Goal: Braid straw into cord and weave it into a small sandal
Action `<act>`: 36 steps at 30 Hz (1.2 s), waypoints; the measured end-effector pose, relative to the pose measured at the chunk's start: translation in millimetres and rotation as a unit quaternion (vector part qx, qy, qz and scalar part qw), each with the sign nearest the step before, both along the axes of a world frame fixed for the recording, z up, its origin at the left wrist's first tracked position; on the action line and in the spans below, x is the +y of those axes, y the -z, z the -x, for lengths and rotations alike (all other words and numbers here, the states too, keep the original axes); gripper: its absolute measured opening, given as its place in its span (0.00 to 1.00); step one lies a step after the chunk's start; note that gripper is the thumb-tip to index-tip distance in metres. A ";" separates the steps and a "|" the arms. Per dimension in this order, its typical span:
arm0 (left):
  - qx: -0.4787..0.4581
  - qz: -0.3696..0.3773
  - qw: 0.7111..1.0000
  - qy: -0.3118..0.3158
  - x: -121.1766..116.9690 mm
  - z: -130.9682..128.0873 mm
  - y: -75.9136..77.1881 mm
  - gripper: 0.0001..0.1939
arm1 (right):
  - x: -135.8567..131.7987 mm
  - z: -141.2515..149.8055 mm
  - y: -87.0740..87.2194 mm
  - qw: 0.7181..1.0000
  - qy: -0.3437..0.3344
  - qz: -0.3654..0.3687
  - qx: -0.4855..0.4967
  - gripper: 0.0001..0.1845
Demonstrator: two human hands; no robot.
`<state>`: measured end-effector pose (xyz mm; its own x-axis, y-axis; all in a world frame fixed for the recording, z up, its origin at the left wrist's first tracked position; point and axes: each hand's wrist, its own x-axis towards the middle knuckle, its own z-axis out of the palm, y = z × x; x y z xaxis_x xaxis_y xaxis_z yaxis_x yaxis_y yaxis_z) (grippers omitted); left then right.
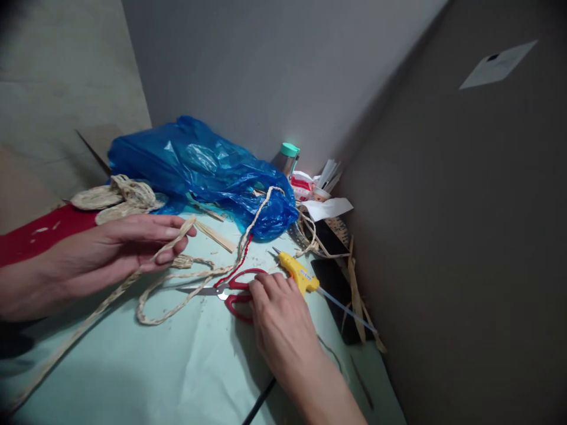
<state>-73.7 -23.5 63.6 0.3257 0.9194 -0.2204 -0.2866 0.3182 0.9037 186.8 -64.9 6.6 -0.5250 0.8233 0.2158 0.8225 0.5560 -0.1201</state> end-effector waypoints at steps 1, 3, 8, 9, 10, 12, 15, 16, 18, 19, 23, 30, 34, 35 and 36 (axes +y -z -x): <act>0.005 0.004 1.000 0.002 -0.3 1.5 1.2 0.02 | 2.8 2.3 -1.1 1.000 -0.001 0.016 -0.016 0.11; 0.010 0.014 1.000 0.007 -0.1 4.4 4.2 0.03 | 6.2 3.8 -2.6 0.999 0.019 0.034 -0.027 0.11; 0.009 0.036 0.999 0.011 3.3 4.7 17.8 0.02 | 5.5 6.9 0.2 0.998 0.010 0.051 -0.037 0.12; 0.008 0.044 0.999 0.003 3.8 4.0 20.6 0.02 | 4.6 8.7 2.0 0.998 0.005 0.049 -0.050 0.12; 0.005 0.053 0.999 -0.003 4.3 3.5 23.1 0.02 | 3.4 10.5 4.1 0.997 0.008 0.047 -0.061 0.12; -0.002 0.065 0.998 -0.003 5.2 3.3 26.5 0.02 | 0.1 13.3 8.2 0.997 0.024 0.040 -0.068 0.10; -0.012 0.057 0.998 0.008 7.5 4.7 28.3 0.01 | -7.4 12.9 12.1 0.998 0.032 0.020 -0.046 0.09; -0.012 0.053 0.999 0.004 8.3 5.3 28.6 0.01 | -10.1 11.0 12.3 0.998 0.038 0.008 -0.040 0.08; -0.006 0.050 0.999 -0.008 9.6 6.3 29.6 0.02 | -14.2 4.0 10.4 0.999 0.045 -0.004 -0.028 0.08; -0.001 0.050 0.999 -0.014 10.0 6.6 30.5 0.02 | -15.2 -1.4 8.3 0.999 0.050 -0.005 -0.017 0.09; 0.008 0.050 0.999 0.001 8.7 7.6 36.1 0.01 | -10.3 -31.3 -2.2 0.986 0.167 -0.002 0.017 0.20; 0.011 0.020 0.999 0.028 -0.4 5.2 43.1 0.07 | 4.5 -46.0 1.7 0.932 0.344 0.077 -0.083 0.24; -0.007 -0.014 0.998 0.053 -6.4 3.4 42.1 0.07 | 6.9 -42.1 6.3 0.938 0.333 0.093 0.010 0.25; -0.008 -0.019 0.998 0.057 -8.0 3.2 40.7 0.07 | 7.0 -44.1 7.4 0.938 0.328 0.104 0.049 0.24; -0.010 -0.022 0.998 0.061 -9.7 3.0 38.9 0.07 | 6.7 -47.3 8.7 0.933 0.328 0.115 0.097 0.24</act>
<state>-76.7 -33.2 24.7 0.4400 0.8811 -0.1734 -0.2661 0.3123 0.9120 234.1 -58.2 -2.2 0.1386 0.9898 0.0331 0.9271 -0.1179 -0.3558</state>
